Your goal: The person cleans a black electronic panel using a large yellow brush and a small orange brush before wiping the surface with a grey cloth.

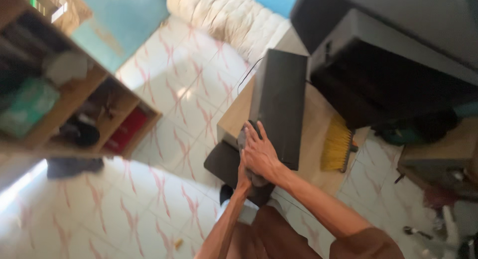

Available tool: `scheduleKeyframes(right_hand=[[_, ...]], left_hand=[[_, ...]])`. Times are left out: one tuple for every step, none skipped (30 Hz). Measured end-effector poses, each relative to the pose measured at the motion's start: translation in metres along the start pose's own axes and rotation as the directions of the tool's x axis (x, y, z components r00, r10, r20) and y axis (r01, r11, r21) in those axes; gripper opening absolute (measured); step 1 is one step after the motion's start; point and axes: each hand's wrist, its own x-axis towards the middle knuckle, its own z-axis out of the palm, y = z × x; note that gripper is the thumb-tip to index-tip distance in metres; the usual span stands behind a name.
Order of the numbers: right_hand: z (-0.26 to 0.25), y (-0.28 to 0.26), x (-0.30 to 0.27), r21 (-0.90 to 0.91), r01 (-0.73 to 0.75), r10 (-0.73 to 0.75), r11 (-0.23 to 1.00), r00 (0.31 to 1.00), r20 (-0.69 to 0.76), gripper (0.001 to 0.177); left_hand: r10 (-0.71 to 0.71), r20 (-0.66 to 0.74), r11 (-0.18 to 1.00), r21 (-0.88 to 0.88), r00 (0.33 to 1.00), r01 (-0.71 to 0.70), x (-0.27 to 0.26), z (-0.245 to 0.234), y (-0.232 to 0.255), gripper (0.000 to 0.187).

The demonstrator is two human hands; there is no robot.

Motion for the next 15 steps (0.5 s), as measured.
scheduleKeyframes(right_hand=[[0.003,0.001,-0.012,0.016,-0.044,0.046,0.999,0.975,-0.219,0.058],[0.008,0.005,-0.023,0.026,-0.074,0.078,0.997,0.97,-0.229,0.058],[0.016,0.008,-0.035,0.178,-0.076,0.135,0.981,0.926,-0.353,0.057],[0.025,0.012,-0.048,0.322,-0.055,0.208,0.945,0.861,-0.463,0.057],[0.036,0.017,-0.061,0.333,-0.084,0.243,0.939,0.848,-0.47,0.057],[0.046,0.021,-0.074,0.405,-0.163,0.354,0.9,0.816,-0.458,0.06],[0.057,0.023,-0.086,0.476,-0.232,0.457,0.848,0.776,-0.436,0.065],[0.067,0.023,-0.097,0.488,-0.252,0.484,0.835,0.757,-0.438,0.065],[0.076,0.023,-0.106,0.58,-0.256,0.553,0.773,0.72,-0.419,0.065],[0.084,0.024,-0.111,0.665,-0.252,0.617,0.703,0.681,-0.394,0.064],[0.09,0.023,-0.114,0.679,-0.269,0.644,0.683,0.661,-0.385,0.064],[0.094,0.022,-0.115,0.717,-0.294,0.692,0.632,0.63,-0.352,0.059],[0.098,0.027,-0.115,0.748,-0.32,0.741,0.581,0.588,-0.324,0.054],[0.101,0.03,-0.116,0.756,-0.337,0.767,0.56,0.556,-0.32,0.054],[0.105,0.031,-0.12,0.862,-0.229,0.833,0.453,0.452,-0.318,0.055]], left_hand=[[-0.008,0.02,1.0,0.025,1.0,0.008,-0.014,0.012,0.014,0.06],[0.345,0.145,0.798,0.474,0.927,-0.371,-0.028,0.025,0.027,0.053],[0.551,0.412,0.293,0.718,0.725,-0.631,-0.042,0.039,0.04,0.045],[0.532,0.442,0.281,0.712,0.722,-0.643,-0.052,0.055,0.052,0.045],[0.542,0.464,0.179,0.75,0.7,-0.636,-0.061,0.072,0.065,0.049],[0.551,0.49,0.074,0.778,0.676,-0.624,-0.069,0.089,0.075,0.053],[0.531,0.516,0.059,0.768,0.672,-0.637,-0.08,0.103,0.081,0.053],[0.458,0.629,-0.273,0.772,0.628,-0.574,-0.088,0.115,0.084,0.054],[0.356,0.717,-0.578,0.673,0.599,-0.462,-0.092,0.126,0.085,0.055],[0.333,0.735,-0.59,0.651,0.592,-0.477,-0.09,0.137,0.084,0.055],[0.257,0.762,-0.622,0.601,0.594,-0.502,-0.088,0.145,0.078,0.056],[0.18,0.784,-0.65,0.548,0.594,-0.527,-0.085,0.15,0.072,0.058],[0.148,0.804,-0.656,0.516,0.576,-0.551,-0.078,0.156,0.065,0.058],[0.116,0.808,-0.659,0.498,0.578,-0.564,-0.07,0.161,0.058,0.058],[0.084,0.811,-0.661,0.481,0.58,-0.577,-0.062,0.164,0.049,0.059]])
